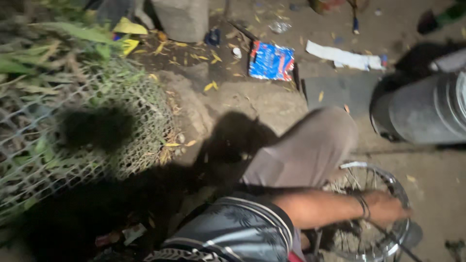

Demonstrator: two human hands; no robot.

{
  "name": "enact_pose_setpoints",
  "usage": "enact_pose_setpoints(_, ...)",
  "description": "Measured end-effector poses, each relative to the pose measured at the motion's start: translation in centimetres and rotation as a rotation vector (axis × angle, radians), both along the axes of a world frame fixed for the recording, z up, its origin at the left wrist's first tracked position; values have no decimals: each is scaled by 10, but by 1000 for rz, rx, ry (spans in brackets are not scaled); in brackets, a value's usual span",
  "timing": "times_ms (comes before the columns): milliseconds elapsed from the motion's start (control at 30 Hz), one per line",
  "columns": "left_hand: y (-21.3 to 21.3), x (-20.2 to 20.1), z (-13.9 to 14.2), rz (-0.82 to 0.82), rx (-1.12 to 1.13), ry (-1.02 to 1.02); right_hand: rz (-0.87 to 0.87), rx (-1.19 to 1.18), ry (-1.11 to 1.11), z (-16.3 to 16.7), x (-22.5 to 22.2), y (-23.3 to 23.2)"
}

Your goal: The person sits on the ground of a motorcycle repair shop working on a spoked wheel with a sprocket. They use a long wrench to loosen and turn bolts on the wheel hub, repositioning the wheel and picking up hub parts while another person sits nearby using a phone.

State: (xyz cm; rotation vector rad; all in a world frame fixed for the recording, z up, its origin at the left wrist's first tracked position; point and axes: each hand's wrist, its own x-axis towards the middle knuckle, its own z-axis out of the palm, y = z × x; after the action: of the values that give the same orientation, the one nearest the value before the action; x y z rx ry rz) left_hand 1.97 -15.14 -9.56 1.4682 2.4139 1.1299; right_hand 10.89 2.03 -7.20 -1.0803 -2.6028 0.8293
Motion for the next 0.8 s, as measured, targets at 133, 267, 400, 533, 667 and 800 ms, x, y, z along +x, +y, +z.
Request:
enact_pose_setpoints(133, 11, 8, 4, 90, 14, 99, -4, 225, 16, 11, -34, -29)
enact_pose_setpoints(267, 55, 19, 23, 78, 334, 405, -29, 415, 67, 37, 26, 29)
enact_pose_setpoints(400, 112, 29, 61, -152, 485, 347, -117, 455, -1, 31, 79, 67)
enact_pose_setpoints(533, 145, 19, 101, -348, -198, 51, -328, -72, -210, 45, 97, 15)
enact_pose_setpoints(667, 139, 20, 123, -158, 160, 91, -144, 164, -128, 89, 111, -47)
enact_pose_setpoints(800, 109, 1, 142, -141, -4, 161, -131, 167, -481, 122, 102, -39)
